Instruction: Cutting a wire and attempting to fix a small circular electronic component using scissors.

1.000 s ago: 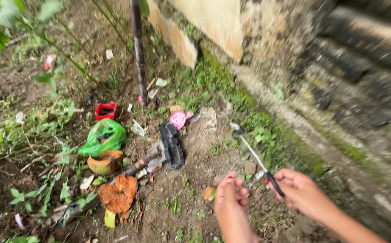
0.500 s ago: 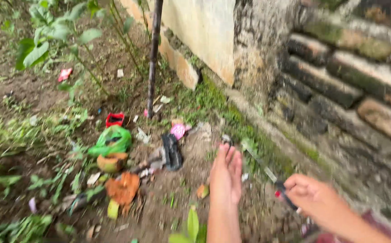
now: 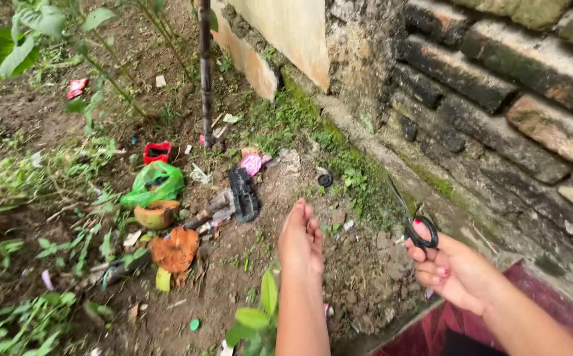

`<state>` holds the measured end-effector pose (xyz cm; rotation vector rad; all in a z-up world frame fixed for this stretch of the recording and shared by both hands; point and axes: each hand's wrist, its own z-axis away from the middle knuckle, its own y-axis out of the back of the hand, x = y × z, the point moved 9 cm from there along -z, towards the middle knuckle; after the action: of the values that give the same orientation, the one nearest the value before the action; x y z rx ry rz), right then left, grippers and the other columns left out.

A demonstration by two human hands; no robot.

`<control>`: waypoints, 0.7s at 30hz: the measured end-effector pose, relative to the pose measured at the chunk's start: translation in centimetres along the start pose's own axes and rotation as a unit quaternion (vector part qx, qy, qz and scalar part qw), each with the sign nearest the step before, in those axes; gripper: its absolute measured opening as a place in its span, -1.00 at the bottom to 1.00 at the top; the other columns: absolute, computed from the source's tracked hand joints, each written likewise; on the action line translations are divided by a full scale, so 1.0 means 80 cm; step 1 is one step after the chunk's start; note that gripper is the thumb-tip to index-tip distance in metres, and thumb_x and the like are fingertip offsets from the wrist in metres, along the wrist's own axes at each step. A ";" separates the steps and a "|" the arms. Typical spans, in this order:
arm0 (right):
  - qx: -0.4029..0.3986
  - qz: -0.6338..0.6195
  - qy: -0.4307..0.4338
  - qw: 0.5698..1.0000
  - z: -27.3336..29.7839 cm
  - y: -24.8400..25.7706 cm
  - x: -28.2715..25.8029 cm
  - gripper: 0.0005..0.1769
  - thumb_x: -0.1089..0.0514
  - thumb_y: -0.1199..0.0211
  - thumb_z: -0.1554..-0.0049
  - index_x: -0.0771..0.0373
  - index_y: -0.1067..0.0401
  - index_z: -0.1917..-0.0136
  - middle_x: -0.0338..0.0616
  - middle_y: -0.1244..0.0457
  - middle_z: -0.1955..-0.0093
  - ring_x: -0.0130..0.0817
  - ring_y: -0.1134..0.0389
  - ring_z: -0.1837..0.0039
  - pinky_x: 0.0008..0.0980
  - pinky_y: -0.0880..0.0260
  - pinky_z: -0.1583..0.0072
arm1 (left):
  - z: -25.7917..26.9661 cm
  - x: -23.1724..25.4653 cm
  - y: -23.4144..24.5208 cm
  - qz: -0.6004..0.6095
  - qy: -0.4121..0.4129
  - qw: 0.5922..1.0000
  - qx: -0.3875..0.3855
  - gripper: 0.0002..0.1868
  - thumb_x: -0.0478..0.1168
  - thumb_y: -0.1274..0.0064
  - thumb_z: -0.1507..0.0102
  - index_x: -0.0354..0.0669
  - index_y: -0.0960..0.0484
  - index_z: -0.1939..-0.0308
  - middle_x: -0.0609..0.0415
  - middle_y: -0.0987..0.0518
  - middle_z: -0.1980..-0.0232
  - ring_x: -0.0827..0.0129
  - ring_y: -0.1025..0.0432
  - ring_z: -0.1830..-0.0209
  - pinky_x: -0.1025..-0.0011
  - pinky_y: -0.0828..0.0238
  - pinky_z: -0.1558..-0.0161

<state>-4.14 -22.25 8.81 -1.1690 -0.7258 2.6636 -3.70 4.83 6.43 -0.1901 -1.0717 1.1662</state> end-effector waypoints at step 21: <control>0.104 0.035 -0.095 0.989 -0.411 0.180 0.046 -0.50 -0.24 -0.28 -0.08 0.27 -0.40 0.11 -0.32 -0.16 0.38 -0.57 0.09 0.47 -0.48 0.07 0.37 | -0.117 -0.046 0.019 0.061 0.049 0.991 0.105 -0.66 -0.03 0.02 -0.29 -0.06 -0.67 -0.05 0.27 -0.49 0.33 0.55 -0.27 0.39 0.52 -0.20 0.29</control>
<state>18.02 -21.48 -19.63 -0.9139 -0.4244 2.8547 2.45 6.10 -1.57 -0.1466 -0.8539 1.3571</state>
